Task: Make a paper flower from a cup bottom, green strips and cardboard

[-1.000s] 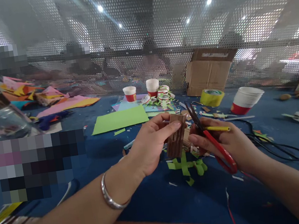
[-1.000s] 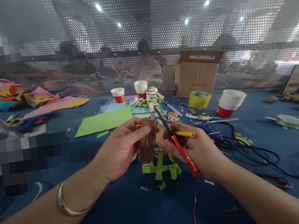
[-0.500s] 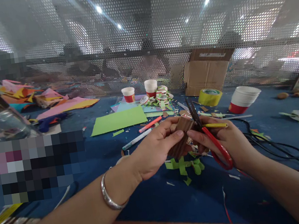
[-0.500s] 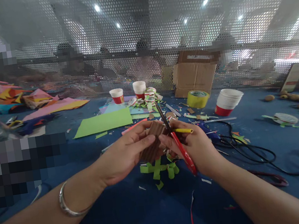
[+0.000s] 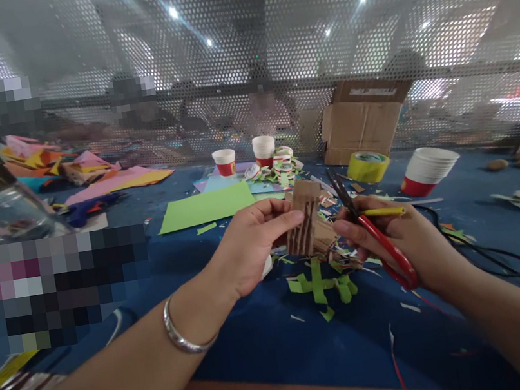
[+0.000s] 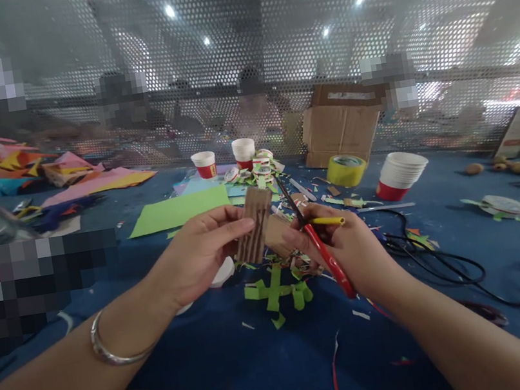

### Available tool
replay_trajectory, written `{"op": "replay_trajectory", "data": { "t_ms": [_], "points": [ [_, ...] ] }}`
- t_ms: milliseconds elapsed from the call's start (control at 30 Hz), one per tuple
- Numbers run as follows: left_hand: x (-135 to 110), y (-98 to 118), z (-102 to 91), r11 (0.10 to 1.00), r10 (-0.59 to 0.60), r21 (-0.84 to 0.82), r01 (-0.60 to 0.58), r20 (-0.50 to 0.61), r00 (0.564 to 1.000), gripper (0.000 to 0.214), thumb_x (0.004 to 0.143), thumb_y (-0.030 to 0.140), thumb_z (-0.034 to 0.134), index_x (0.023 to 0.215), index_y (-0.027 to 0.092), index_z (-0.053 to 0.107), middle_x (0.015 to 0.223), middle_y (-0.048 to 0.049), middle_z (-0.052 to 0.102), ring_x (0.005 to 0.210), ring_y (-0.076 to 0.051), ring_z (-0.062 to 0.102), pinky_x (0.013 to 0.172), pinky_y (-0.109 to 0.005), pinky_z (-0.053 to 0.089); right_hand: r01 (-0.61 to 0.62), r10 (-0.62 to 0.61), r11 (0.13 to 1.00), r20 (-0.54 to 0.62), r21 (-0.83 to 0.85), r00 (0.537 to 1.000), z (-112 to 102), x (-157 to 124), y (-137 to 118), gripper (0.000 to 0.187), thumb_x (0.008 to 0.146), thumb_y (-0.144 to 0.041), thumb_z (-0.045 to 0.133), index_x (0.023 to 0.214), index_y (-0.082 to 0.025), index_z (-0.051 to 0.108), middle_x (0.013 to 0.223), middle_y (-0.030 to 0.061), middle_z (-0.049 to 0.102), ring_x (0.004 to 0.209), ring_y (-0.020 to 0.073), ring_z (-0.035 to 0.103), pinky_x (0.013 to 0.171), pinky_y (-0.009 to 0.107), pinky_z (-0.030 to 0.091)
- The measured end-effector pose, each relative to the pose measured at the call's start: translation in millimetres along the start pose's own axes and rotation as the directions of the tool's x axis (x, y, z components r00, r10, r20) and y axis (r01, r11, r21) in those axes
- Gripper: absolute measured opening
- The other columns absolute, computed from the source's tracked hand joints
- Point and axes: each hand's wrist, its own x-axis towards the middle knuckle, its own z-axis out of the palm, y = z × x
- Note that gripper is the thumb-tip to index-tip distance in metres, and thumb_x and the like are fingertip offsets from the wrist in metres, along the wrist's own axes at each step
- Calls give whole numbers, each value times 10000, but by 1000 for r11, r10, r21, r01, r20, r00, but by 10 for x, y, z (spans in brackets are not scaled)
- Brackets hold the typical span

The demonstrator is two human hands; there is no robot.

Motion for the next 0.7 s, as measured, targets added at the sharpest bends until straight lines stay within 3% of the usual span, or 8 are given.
{"op": "replay_trajectory", "data": {
  "t_ms": [200, 500, 700],
  "points": [
    [8, 22, -59, 992, 120, 46, -118, -44, 992, 169, 785, 264, 788, 849, 161, 670, 744, 23, 676, 646, -94, 609, 670, -250, 487, -1, 18, 993, 144, -115, 989, -28, 13, 21, 293, 788, -447, 801, 895, -214, 659, 812, 7, 676, 723, 179, 659, 626, 272, 566],
    [-12, -15, 8, 997, 50, 52, -49, -8, 999, 155, 757, 248, 813, 832, 147, 722, 762, -1, 705, 652, -88, 615, 640, -220, 470, 102, -40, 965, 251, -240, 967, -24, 7, 16, 243, 876, -445, 715, 895, -208, 666, 854, 24, 704, 774, 183, 654, 682, 273, 523],
    [-26, -3, -6, 996, -2, 87, 1, 15, 1000, 191, 755, 267, 820, 856, 130, 733, 775, -22, 715, 645, -102, 626, 636, -235, 487, 67, -23, 985, 259, -160, 966, -13, 1, 27, 245, 827, -422, 770, 926, -216, 682, 916, 25, 723, 835, 204, 665, 732, 287, 541]
  ]
}}
